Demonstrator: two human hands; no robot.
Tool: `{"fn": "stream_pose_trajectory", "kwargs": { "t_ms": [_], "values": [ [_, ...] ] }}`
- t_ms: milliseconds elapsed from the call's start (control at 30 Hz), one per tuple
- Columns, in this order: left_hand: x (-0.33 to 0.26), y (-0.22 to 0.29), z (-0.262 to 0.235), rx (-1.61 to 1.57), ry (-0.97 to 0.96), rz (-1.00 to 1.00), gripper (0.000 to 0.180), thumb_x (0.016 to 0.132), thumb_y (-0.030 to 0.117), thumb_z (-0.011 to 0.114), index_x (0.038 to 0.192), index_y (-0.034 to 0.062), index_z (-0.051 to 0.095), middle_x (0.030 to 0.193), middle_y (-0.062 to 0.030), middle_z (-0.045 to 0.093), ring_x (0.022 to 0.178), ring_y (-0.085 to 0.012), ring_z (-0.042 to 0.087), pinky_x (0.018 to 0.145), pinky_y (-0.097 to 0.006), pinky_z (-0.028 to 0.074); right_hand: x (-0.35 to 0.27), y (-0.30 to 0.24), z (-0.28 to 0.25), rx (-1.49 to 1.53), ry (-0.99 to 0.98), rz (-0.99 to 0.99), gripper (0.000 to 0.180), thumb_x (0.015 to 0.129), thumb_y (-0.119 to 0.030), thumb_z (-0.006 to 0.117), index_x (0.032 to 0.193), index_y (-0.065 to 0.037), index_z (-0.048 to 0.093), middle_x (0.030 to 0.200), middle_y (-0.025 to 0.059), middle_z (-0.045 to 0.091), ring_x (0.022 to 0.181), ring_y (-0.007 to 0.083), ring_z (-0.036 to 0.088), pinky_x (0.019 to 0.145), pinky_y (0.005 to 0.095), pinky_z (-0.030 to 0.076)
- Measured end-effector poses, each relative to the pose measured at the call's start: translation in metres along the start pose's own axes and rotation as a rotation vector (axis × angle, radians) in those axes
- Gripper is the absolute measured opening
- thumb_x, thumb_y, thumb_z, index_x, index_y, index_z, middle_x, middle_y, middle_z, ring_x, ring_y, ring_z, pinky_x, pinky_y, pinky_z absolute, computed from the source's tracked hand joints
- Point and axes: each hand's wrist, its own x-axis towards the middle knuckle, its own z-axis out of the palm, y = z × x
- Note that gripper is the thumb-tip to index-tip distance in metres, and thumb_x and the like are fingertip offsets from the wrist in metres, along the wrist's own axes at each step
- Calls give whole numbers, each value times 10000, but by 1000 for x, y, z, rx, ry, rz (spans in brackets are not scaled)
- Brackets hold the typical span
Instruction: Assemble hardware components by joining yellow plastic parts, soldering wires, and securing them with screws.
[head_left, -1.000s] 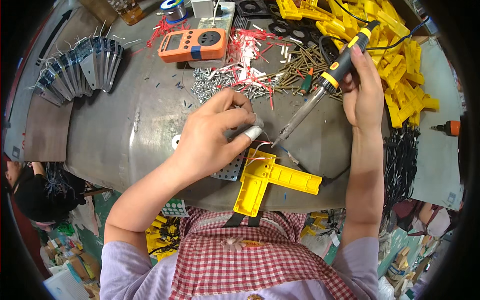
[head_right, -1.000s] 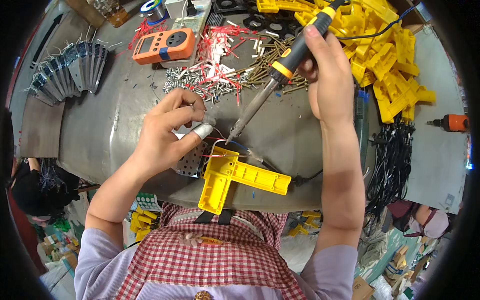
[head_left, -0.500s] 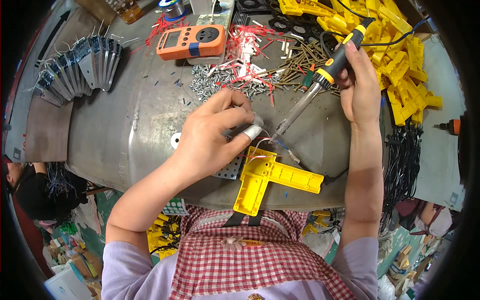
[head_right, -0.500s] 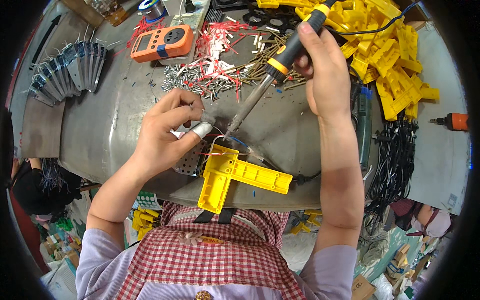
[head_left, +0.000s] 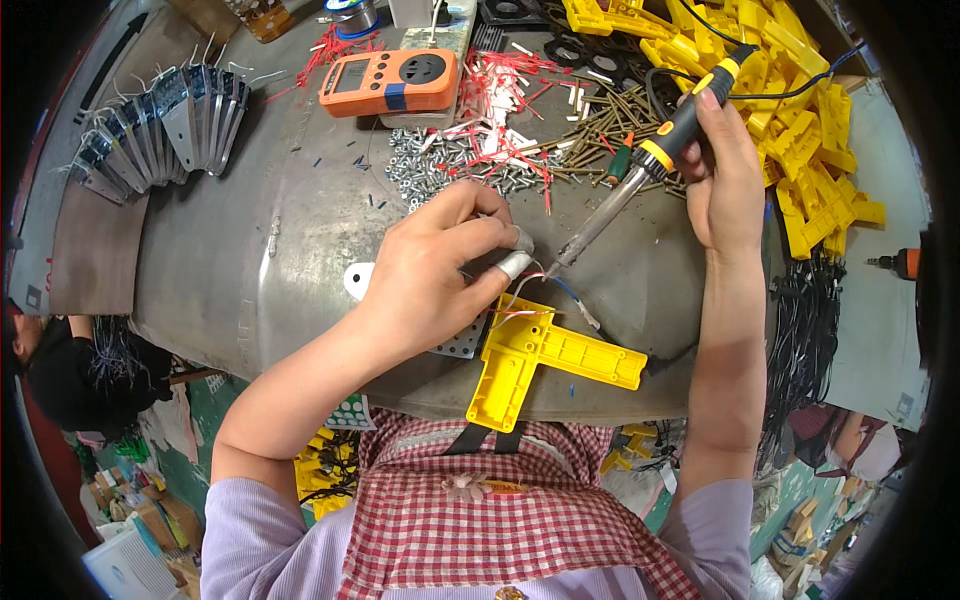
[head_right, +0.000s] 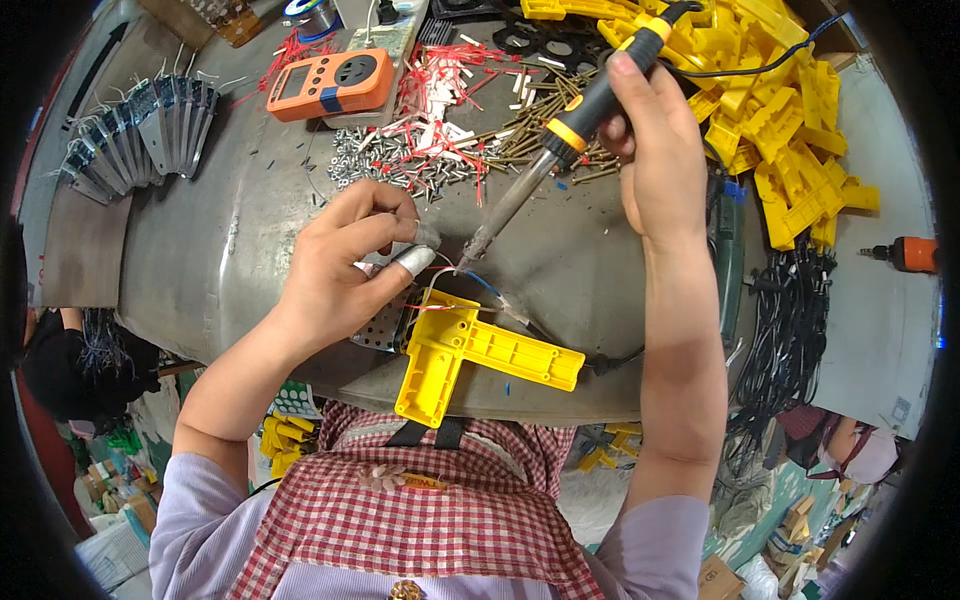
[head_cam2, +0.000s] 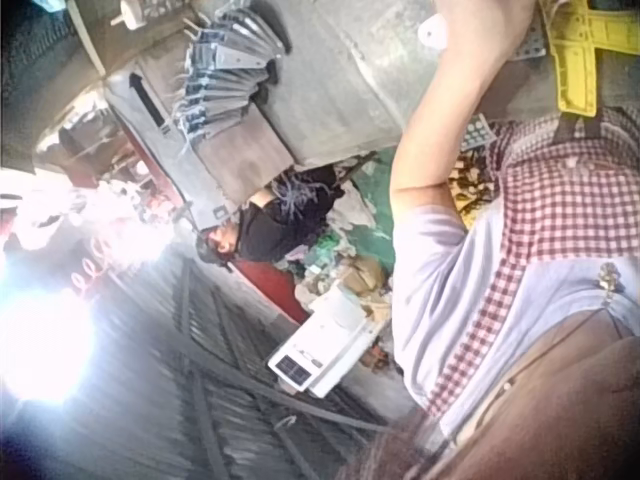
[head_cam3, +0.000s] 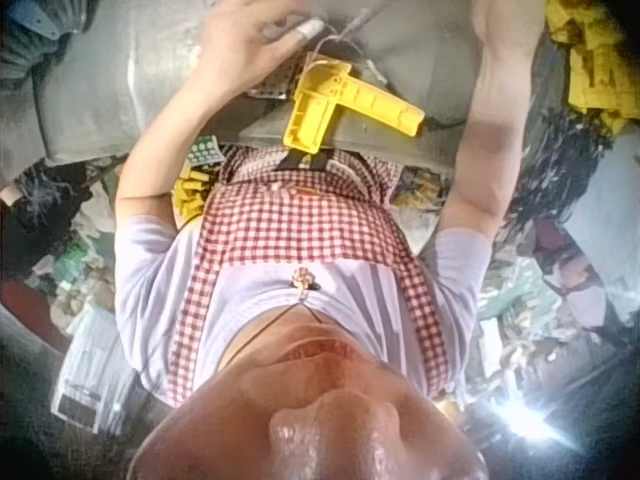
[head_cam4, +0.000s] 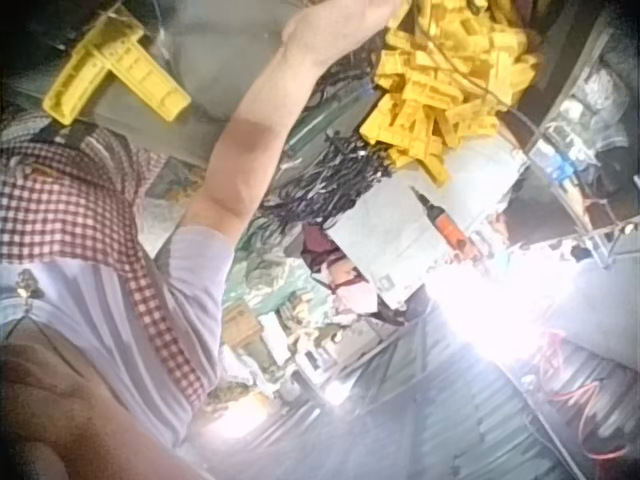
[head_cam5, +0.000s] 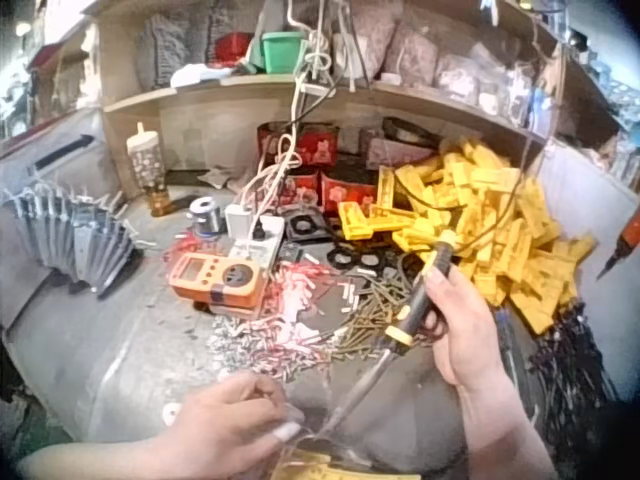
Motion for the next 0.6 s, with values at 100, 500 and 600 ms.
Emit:
{"fn": "stream_pose_trajectory", "kwargs": {
  "t_ms": [100,500,600],
  "values": [
    [-4,-1,-2,-37,17,-32,129,713,2,676,822,1,607,906,-78,565,835,-210,570,742,-309,454,1,0,5,8,12,14,168,930,-247,547,935,-79,554,741,-48,478,604,10,390,516,151,295],
    [-12,2,-4,-226,-84,-20,124,733,3,665,853,6,629,910,-59,553,840,-173,554,731,-287,439,-5,-6,18,10,-11,124,205,921,-269,559,833,-85,544,649,-56,443,555,9,373,486,170,266],
    [-13,3,-3,-242,-87,-23,129,731,-6,669,852,6,628,910,-56,552,838,-169,553,727,-288,441,-4,-1,14,-15,-34,138,206,921,-272,558,838,-84,543,644,-55,438,554,10,371,488,172,265]
  ]
}}
